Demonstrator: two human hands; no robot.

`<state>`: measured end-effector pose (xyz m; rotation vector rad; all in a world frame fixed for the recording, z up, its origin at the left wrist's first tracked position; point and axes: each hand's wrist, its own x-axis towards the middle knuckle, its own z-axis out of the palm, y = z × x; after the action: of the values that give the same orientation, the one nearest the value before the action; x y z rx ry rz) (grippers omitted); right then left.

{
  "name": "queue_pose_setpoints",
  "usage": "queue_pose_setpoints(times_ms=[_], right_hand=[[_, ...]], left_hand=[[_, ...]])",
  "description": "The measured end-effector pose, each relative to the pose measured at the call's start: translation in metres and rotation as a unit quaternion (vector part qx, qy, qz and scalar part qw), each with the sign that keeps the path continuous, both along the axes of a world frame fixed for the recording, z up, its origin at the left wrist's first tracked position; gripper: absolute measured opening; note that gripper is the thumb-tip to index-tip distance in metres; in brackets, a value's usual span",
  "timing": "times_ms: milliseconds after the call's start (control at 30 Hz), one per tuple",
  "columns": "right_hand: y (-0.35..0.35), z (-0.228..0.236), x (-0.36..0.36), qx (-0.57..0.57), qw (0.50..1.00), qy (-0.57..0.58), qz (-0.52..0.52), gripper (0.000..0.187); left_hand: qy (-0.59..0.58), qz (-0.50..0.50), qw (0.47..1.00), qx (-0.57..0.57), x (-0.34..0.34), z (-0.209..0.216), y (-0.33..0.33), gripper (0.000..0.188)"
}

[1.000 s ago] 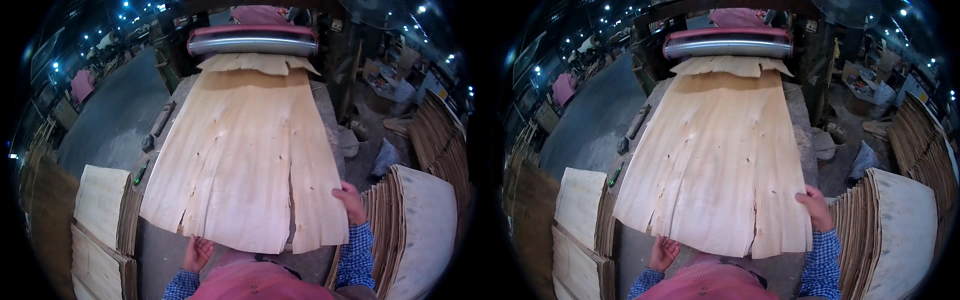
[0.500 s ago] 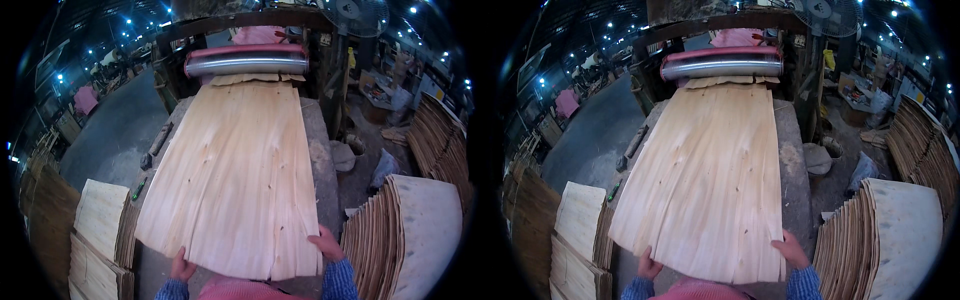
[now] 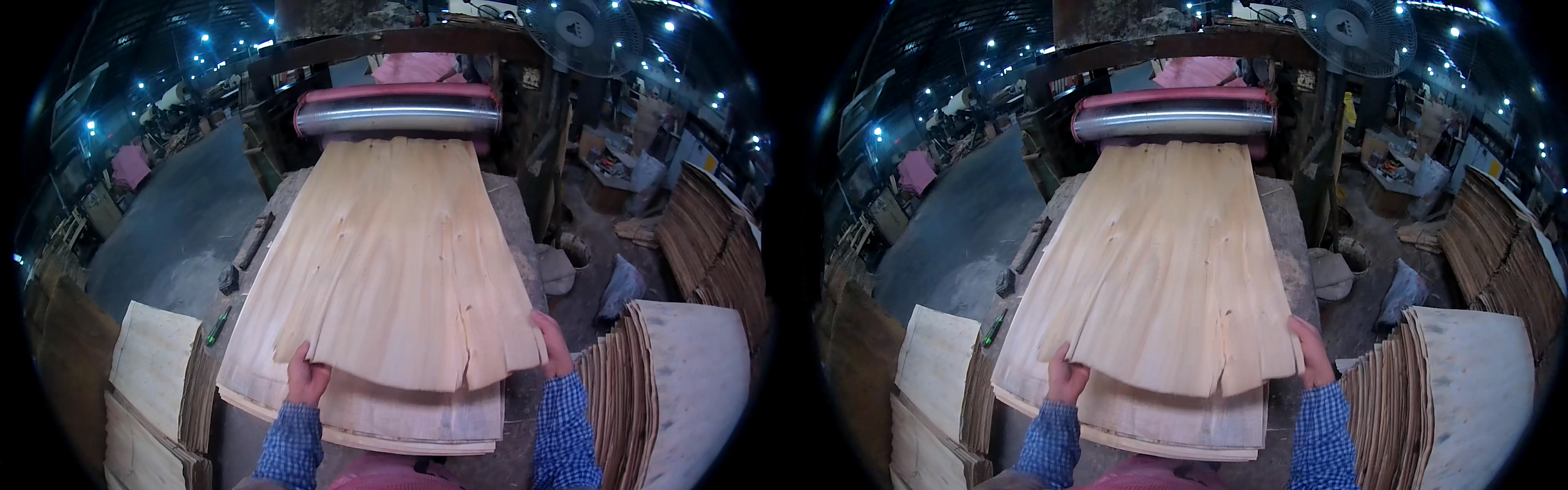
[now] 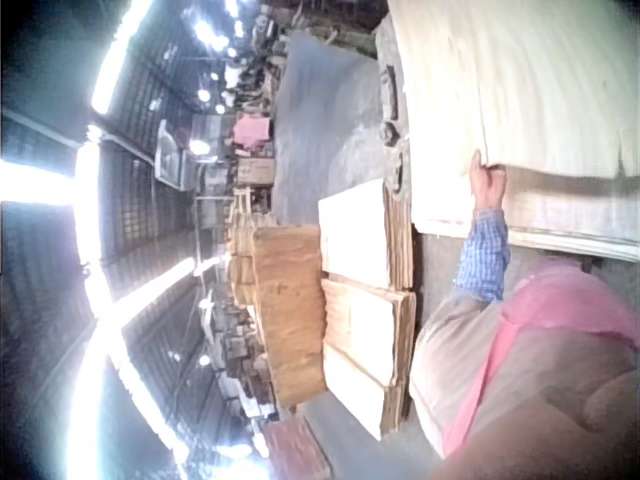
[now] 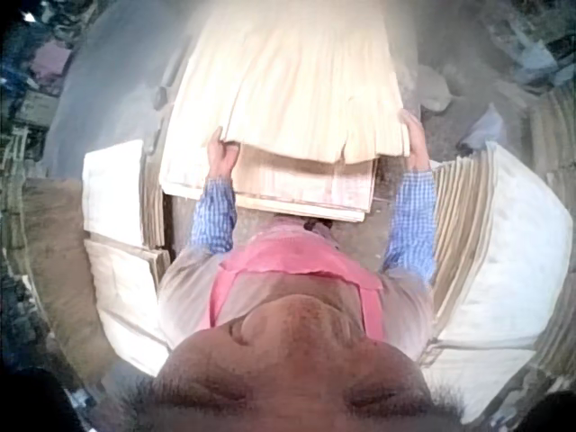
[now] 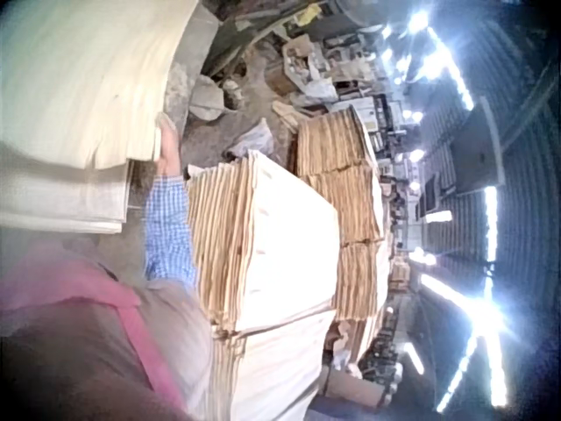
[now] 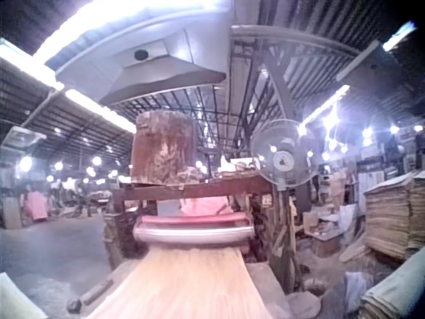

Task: The person picks up thin sheets of wood veneer from a stack on the floor and feeds them one by one into an industrial rolling machine.

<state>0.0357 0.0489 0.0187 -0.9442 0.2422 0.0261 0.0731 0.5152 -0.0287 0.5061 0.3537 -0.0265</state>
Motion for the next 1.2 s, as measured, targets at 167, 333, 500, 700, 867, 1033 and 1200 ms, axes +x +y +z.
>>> queue_pose_setpoints(times_ms=[167,333,500,700,867,1033,1200], right_hand=[[0.02,-0.081,-0.053,-0.215,0.971,-0.024,-0.105,0.035],[0.087,-0.119,-0.124,-0.747,0.661,-0.002,-0.067,0.041],[0.103,-0.118,-0.137,-0.756,0.65,0.049,-0.063,0.039],[0.083,-0.109,-0.123,-0.744,0.658,0.091,-0.062,0.029],[0.045,-0.104,-0.107,-0.469,0.867,0.163,-0.033,0.031],[0.076,-0.045,-0.085,-0.183,0.976,0.093,0.076,0.031],[0.097,0.033,-0.068,-0.106,0.99,0.016,0.093,0.036]], left_hand=[[0.005,-0.005,1.0,-0.023,0.104,-0.026,-0.023,0.027],[-0.022,-0.01,1.0,0.018,0.2,-0.072,-0.038,0.026],[-0.043,-0.029,0.998,0.042,0.275,-0.09,-0.034,0.037],[0.134,-0.176,0.957,0.19,0.19,-0.06,-0.052,0.087],[0.094,-0.276,0.941,0.17,-0.001,-0.076,-0.011,0.074],[0.066,-0.33,0.912,-0.235,-0.149,-0.105,0.061,0.074],[0.13,-0.298,0.942,-0.079,-0.199,-0.081,0.056,0.078]])
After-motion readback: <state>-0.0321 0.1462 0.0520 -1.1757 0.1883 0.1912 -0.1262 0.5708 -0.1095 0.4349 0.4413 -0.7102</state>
